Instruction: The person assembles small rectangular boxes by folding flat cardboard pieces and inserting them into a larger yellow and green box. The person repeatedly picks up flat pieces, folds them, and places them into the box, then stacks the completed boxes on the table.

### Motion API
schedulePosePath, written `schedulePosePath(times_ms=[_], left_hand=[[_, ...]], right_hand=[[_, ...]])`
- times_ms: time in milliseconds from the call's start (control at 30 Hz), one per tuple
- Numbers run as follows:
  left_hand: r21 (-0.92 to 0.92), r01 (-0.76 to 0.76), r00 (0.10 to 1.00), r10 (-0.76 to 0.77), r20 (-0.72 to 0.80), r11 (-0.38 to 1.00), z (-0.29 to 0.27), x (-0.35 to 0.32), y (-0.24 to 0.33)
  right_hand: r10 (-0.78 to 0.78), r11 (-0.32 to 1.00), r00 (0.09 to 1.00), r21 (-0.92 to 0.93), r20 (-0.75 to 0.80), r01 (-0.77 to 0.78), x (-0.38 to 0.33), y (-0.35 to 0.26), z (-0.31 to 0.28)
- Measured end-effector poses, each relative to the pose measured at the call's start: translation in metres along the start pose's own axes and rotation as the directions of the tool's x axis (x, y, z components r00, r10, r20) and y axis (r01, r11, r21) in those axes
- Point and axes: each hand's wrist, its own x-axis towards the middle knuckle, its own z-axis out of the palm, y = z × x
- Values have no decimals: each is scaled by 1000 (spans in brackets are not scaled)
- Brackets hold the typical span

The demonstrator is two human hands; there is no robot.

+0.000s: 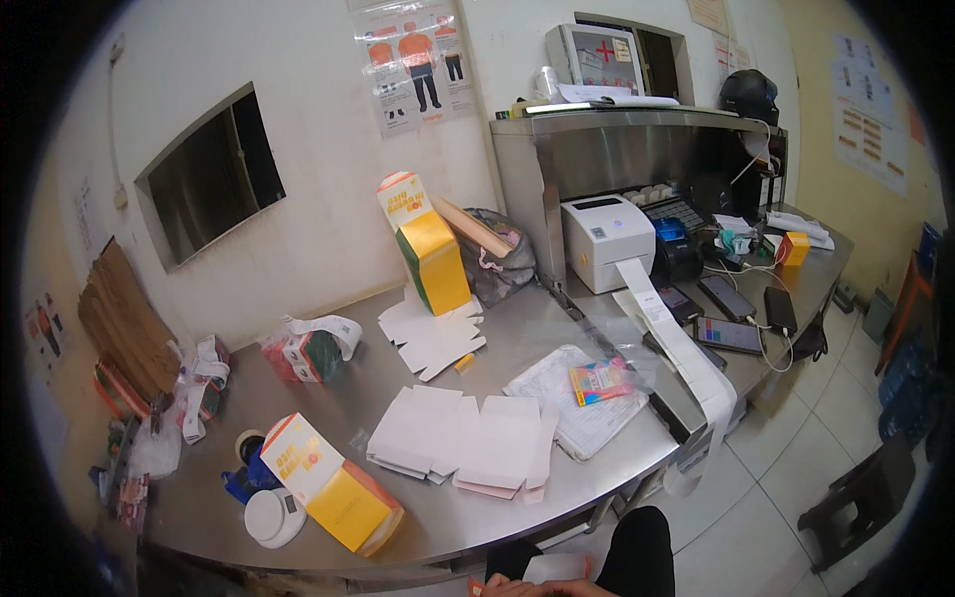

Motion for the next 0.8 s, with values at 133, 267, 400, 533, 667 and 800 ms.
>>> schedulePosePath(times_ms=[133,267,400,533,667,800], left_hand=[[88,221,901,-169,-400,971,35,11,-13],[483,123,569,337,-750,867,55,15,-18],[210,162,847,-27,-531,964,46,5,-18],[176,146,980,-119,-157,973,20,-11,-19],[251,105,994,-104,-17,962,12,-17,-18],[325,65,998,-70,5,943,26,-23,-16]], right_hand=[[423,502,897,790,130,-352,0,13,27],[416,320,908,929,36,-184,-5,18,26],[473,319,881,932,2,-174,-2,24,3],[326,680,940,715,-97,-162,8,16,-19],[144,938,957,342,-252,-51,9,-8,-25],[229,963,943,197,-240,-184,16,-26,-14]])
